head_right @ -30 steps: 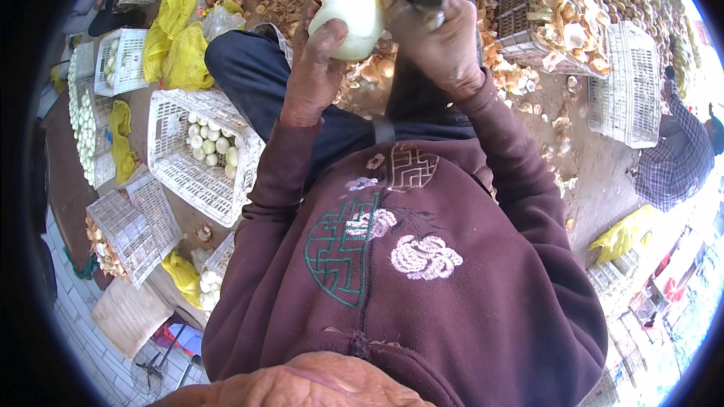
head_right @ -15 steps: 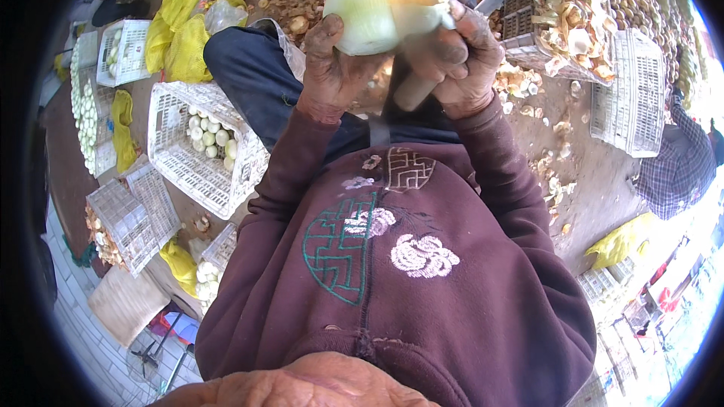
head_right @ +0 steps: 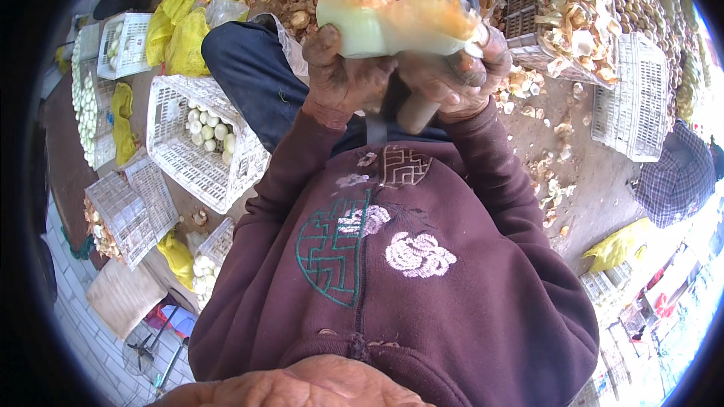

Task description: The person sits on the floor and peels onions one by one using a small knife. They remove the dry outer layers and place the peeled onions into a white plastic basket nearby.

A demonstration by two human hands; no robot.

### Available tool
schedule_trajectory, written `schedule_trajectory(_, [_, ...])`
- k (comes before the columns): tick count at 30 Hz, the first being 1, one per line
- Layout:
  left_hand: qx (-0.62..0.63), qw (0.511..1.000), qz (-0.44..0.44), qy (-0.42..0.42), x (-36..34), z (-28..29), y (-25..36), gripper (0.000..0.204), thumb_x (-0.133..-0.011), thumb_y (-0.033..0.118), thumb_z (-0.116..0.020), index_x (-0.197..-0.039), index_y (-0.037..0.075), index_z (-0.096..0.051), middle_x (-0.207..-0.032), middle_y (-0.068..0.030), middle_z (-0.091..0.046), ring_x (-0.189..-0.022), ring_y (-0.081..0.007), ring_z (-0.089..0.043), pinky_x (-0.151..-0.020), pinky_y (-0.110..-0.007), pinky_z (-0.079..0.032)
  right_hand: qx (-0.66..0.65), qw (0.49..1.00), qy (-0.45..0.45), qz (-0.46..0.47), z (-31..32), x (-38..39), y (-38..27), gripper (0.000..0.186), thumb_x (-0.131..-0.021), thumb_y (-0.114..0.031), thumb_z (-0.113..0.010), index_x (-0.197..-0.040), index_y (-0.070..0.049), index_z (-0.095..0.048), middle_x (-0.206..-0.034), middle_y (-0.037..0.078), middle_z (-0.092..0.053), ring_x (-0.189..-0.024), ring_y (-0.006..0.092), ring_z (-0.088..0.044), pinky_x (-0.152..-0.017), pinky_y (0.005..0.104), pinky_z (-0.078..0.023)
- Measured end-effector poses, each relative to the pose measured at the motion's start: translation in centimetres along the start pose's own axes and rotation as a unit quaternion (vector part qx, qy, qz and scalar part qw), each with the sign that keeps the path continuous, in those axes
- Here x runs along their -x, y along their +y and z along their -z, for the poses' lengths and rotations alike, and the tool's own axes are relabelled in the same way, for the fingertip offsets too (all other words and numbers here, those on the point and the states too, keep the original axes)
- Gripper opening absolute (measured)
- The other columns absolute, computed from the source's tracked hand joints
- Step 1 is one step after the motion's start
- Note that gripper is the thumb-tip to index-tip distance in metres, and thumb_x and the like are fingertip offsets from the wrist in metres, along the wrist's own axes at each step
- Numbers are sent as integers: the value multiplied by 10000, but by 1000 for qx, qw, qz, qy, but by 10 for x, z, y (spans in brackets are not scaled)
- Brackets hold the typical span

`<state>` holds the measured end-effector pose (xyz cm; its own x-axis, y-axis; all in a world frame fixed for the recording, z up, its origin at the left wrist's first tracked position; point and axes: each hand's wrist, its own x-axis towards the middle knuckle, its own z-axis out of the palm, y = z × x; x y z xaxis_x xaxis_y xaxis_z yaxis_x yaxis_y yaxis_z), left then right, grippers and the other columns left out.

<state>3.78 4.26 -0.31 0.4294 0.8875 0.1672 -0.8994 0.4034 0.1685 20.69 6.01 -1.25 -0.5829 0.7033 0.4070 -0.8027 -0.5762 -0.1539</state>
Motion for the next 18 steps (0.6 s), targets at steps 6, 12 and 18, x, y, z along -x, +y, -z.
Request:
schedule_trajectory(6, [-81, 994, 3, 69, 4, -24, -2, 511, -833, 246, -671, -1254, 36, -472, -1184, -95, -563, -1094, -209, -557, -900, -375, -490, -10, 997, -70, -27, 23, 12, -7, 366, -824, -286, -549, -1059, -5, -542, -741, 65, -592, -588, 142, -527, -493, 243, -439])
schedule_trajectory(12, [-402, 898, -81, 160, 12, -24, 4, 386, -828, 50, -671, -1179, 19, -512, -1055, -36, -607, -1015, -171, -572, -869, -322, -490, -13, 996, -86, -31, 28, 15, -5, 400, -814, -324, -540, -1054, -3, -555, -826, 82, -610, -699, 155, -562, -579, 247, -461])
schedule_trajectory(18, [63, 997, -15, 30, -2, 10, -14, 601, -809, 370, -643, -1299, 85, -443, -1227, -114, -541, -1113, -264, -539, -916, -435, -476, -56, 938, 296, 170, 38, 43, 24, 301, -846, -291, -506, -919, -16, -605, -871, 106, -632, -802, 142, -606, -773, 325, -526])
